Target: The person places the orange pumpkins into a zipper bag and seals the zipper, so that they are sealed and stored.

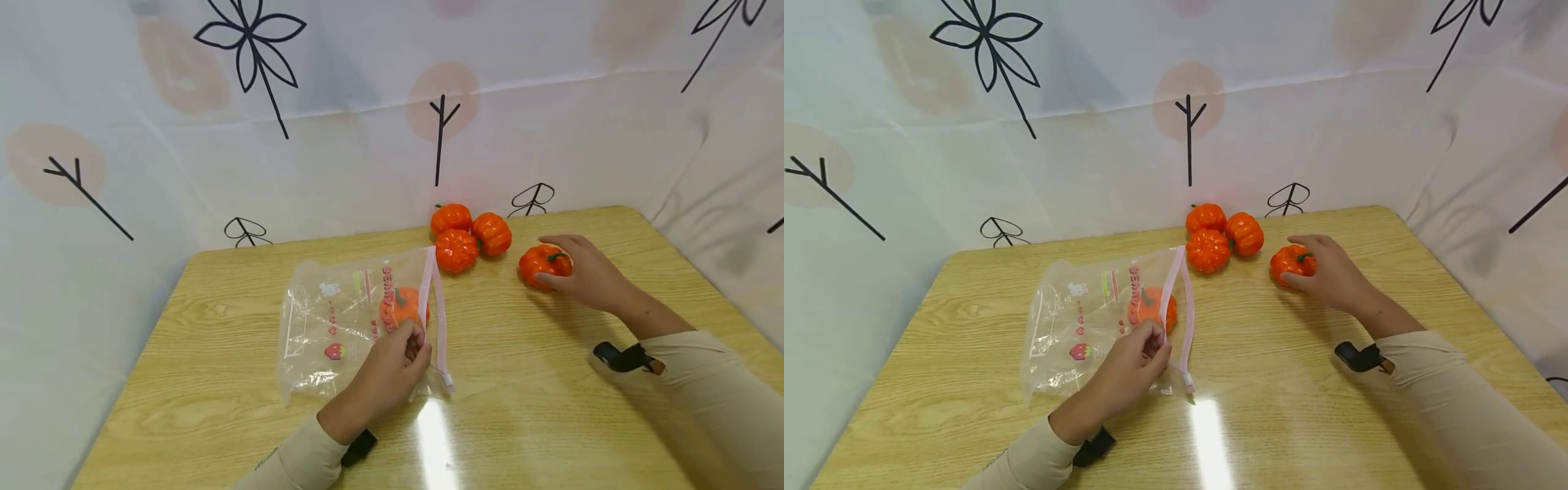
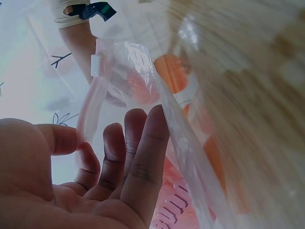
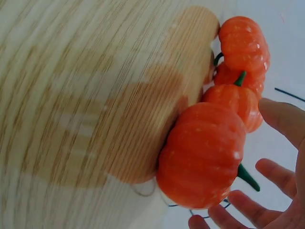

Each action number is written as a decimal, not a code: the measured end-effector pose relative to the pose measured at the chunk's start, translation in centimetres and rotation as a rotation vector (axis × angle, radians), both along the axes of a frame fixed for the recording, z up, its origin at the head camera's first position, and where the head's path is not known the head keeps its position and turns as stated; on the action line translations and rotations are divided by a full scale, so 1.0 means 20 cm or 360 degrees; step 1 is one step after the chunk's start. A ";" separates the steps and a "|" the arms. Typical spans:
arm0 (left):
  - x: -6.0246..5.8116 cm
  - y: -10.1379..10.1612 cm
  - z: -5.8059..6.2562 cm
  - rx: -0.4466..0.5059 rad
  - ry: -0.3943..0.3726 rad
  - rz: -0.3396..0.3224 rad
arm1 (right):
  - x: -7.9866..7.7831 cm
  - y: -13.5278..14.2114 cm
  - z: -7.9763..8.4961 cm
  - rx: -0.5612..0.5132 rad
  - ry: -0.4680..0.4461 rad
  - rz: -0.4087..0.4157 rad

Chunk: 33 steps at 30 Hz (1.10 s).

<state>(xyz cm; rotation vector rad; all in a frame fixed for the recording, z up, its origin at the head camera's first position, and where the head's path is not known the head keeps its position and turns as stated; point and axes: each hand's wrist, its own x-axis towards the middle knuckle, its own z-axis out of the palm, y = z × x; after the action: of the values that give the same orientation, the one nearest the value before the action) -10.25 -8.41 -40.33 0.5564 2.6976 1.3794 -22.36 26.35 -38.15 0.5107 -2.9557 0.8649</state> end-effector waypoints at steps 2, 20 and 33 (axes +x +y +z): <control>0.00 0.00 0.00 0.0001 -0.0001 0.0001 | -0.01 0.01 0.00 -0.0009 -0.0068 -0.0008; 0.00 0.00 -0.01 -0.0013 0.0009 0.0002 | -0.07 0.08 -0.02 -0.0067 -0.0498 -0.0045; -0.01 0.00 -0.02 -0.0009 -0.0009 -0.0001 | -0.08 0.06 -0.06 -0.0010 -0.0562 -0.0084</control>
<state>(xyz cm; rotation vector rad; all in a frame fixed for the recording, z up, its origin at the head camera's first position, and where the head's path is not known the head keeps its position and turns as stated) -10.47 -8.49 -40.64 0.5522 2.6960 1.3702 -24.03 27.65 -39.34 0.3037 -3.2593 1.0583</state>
